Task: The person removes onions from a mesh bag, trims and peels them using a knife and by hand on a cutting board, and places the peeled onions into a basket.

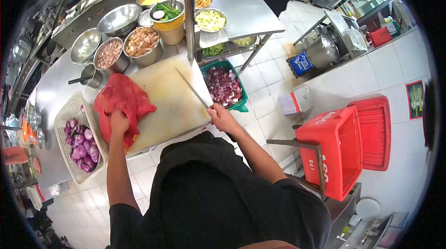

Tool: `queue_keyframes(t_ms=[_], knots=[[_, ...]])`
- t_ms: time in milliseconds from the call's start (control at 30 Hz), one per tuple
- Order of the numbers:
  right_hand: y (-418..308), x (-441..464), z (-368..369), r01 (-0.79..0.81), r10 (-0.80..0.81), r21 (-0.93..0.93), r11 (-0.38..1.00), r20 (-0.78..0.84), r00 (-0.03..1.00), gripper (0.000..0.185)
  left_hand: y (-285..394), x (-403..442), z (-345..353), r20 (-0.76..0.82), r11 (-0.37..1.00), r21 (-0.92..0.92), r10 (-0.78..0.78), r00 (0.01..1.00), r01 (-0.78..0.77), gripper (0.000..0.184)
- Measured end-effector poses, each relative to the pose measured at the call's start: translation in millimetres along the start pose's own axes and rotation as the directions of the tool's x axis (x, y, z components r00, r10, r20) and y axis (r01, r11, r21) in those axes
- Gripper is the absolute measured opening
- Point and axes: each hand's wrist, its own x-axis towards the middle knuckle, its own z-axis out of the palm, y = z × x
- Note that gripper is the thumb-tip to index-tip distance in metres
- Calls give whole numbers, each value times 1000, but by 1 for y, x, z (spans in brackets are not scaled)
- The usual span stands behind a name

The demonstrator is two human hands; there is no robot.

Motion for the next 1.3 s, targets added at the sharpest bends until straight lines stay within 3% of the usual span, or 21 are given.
queue_keyframes(t_ms=[67, 100, 167, 233, 267, 333, 367, 467, 533, 633, 800, 867, 1000, 1033, 1267, 1300], knots=[[5, -4, 1, 25, -25, -36, 999, 13, 1000, 31, 1, -6, -11, 36, 982, -113, -146, 989, 149, 40], [7, -4, 0, 49, -49, -43, 998, -8, 999, 31, 2, -8, -15, -113, 961, -274, -12, 993, -20, 41], [20, -12, -1, 85, -86, -48, 995, -17, 996, 31, 0, -29, -23, -438, 803, -469, 150, 887, -367, 42], [30, -19, -4, 49, -54, -108, 993, -47, 997, 31, -7, -50, -39, -340, 702, -677, -30, 940, -223, 44], [28, -24, -6, 18, -20, -67, 998, -36, 999, 31, 8, -65, -59, -340, 710, -680, -85, 936, -182, 45], [39, -27, -6, -22, 16, -102, 994, -57, 998, 29, -7, -78, -56, -445, 724, -658, -152, 882, -207, 43], [36, -31, -5, -15, 15, -11, 1000, -47, 999, 28, 1, -86, -57, -440, 621, -746, -185, 879, -243, 44], [25, -37, 6, -18, 20, 64, 998, -29, 999, 30, 28, -100, -52, -448, 584, -760, -153, 881, -285, 47], [29, -31, 12, 2, -5, 105, 994, 25, 1000, 28, 52, -100, -36, -358, 517, -824, -160, 920, -231, 46], [15, -24, 23, 76, -73, -33, 997, 88, 993, 22, 65, -79, 21, -312, 499, -830, -43, 949, -250, 44], [-1, -18, 43, 184, -153, -186, 965, 169, 974, 16, 98, -65, 81, -225, 740, -649, 34, 974, -176, 47], [5, -13, 51, 228, -187, -227, 947, 188, 964, 29, 105, -63, 94, -153, 801, -587, 31, 988, -116, 46], [6, -11, 61, 223, -164, -290, 931, 215, 963, 59, 107, -60, 114, -104, 698, -712, -9, 995, -68, 44], [8, -11, 61, 290, -232, -313, 904, 211, 950, 68, 103, -57, 123, -74, 644, -764, -22, 997, -42, 44], [0, -20, 59, 311, -279, -344, 886, 140, 950, 68, 122, -60, 109, 135, 513, -841, -106, 985, 170, 44], [-2, -21, 59, 298, -268, -353, 887, 131, 954, 68, 124, -60, 111, 100, 530, -837, -100, 990, 138, 44]])
